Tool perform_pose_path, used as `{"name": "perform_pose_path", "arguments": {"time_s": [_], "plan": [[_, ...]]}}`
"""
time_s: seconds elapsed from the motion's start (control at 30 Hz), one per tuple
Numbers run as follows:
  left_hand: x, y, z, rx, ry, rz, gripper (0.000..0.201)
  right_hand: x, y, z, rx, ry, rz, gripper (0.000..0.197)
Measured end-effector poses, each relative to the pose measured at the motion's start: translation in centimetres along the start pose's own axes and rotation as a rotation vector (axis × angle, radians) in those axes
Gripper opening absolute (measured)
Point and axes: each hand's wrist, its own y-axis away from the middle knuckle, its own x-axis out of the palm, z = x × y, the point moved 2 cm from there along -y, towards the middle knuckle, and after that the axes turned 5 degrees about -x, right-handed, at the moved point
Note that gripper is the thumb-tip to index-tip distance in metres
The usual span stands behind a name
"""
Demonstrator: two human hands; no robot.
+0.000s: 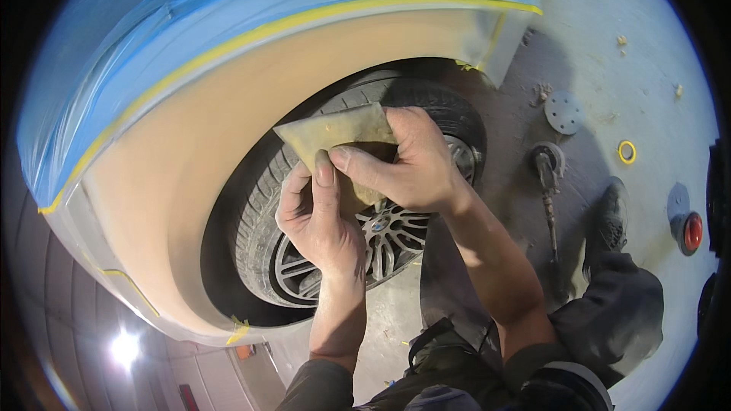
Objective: The person sands a car's wheel arch by hand with a sanding block, then applies yellow masking tape along the edge. They switch to a power sander to smooth the panel surface and finish by wiping the area with a cloth.
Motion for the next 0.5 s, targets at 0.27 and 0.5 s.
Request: {"name": "perform_pose_path", "arguments": {"time_s": [0.27, 0.5], "plan": [[-3.4, -0.6, -2.3, -0.002, 0.091, -0.133, 0.020, 4.7, -2.0, 0.7, -0.031, 0.119, 0.087, 0.028], [-2.6, -1.3, -3.6, -0.014, 0.024, -0.161, 0.026, 5.7, -2.4, 0.6, 0.005, -0.024, 0.033, 0.019]]}}
